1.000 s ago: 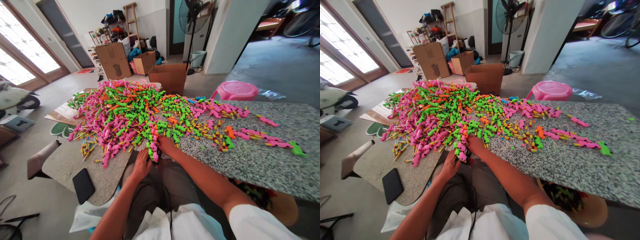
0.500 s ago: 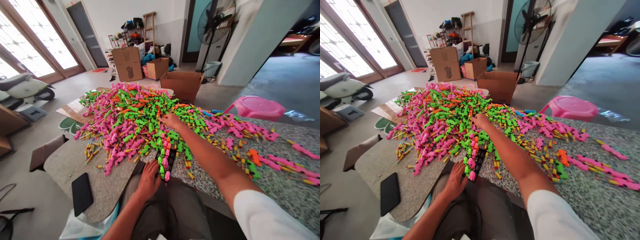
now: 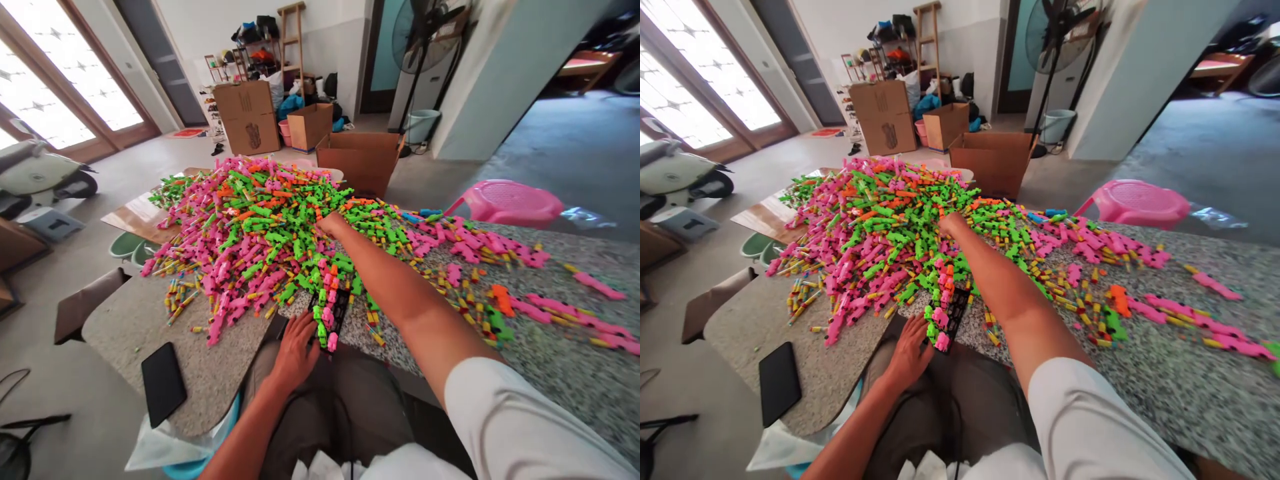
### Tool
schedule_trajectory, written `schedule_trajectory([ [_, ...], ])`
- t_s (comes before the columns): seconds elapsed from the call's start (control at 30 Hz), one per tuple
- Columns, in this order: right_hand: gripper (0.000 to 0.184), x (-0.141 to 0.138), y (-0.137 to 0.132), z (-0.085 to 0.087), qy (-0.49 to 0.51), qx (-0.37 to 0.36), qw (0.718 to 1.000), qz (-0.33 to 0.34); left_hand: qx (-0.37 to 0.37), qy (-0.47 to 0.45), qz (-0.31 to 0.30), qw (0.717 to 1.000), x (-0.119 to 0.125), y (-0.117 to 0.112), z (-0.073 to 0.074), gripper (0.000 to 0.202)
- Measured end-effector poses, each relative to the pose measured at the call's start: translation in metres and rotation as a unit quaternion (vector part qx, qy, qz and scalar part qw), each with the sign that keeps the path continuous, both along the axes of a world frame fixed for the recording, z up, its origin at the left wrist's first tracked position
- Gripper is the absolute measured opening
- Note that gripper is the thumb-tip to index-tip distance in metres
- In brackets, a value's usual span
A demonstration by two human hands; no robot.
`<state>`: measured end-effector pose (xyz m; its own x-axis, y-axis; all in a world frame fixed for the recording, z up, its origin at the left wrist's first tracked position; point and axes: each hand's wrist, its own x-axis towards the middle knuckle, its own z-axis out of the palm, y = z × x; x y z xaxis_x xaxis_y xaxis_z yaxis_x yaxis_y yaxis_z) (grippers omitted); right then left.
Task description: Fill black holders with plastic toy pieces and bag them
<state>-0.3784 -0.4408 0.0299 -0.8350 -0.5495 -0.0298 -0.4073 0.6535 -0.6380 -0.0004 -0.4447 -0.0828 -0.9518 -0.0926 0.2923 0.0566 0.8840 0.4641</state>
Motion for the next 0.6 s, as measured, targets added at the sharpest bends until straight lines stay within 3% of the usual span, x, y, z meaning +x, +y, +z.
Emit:
schedule_trajectory([
  [0.07, 0.034, 0.015, 0.039, 0.001, -0.058, -0.032, 0.997, -0.034, -0.007, 0.009, -0.001, 1.0, -0.001, -0.002, -0.003, 0.042],
  [0.2, 0.031, 0.084, 0.127, -0.013, -0.176, -0.209, 0.961, -0.044, -0.021, 0.023, -0.007, 0.999, -0.003, -0.004, -0.006, 0.042],
  [0.3, 0.027, 0.148, 0.169, -0.033, -0.253, -0.219, 0.942, -0.027, -0.028, 0.026, -0.011, 0.999, -0.004, -0.005, -0.008, 0.044],
  [0.43, 0.019, 0.203, 0.18, -0.058, -0.22, -0.154, 0.963, 0.002, -0.035, 0.027, -0.01, 0.999, -0.006, -0.006, -0.011, 0.042],
  [0.6, 0.02, 0.218, 0.172, -0.077, -0.093, -0.065, 0.993, 0.033, -0.045, 0.03, -0.019, 0.998, -0.006, -0.007, -0.012, 0.039],
])
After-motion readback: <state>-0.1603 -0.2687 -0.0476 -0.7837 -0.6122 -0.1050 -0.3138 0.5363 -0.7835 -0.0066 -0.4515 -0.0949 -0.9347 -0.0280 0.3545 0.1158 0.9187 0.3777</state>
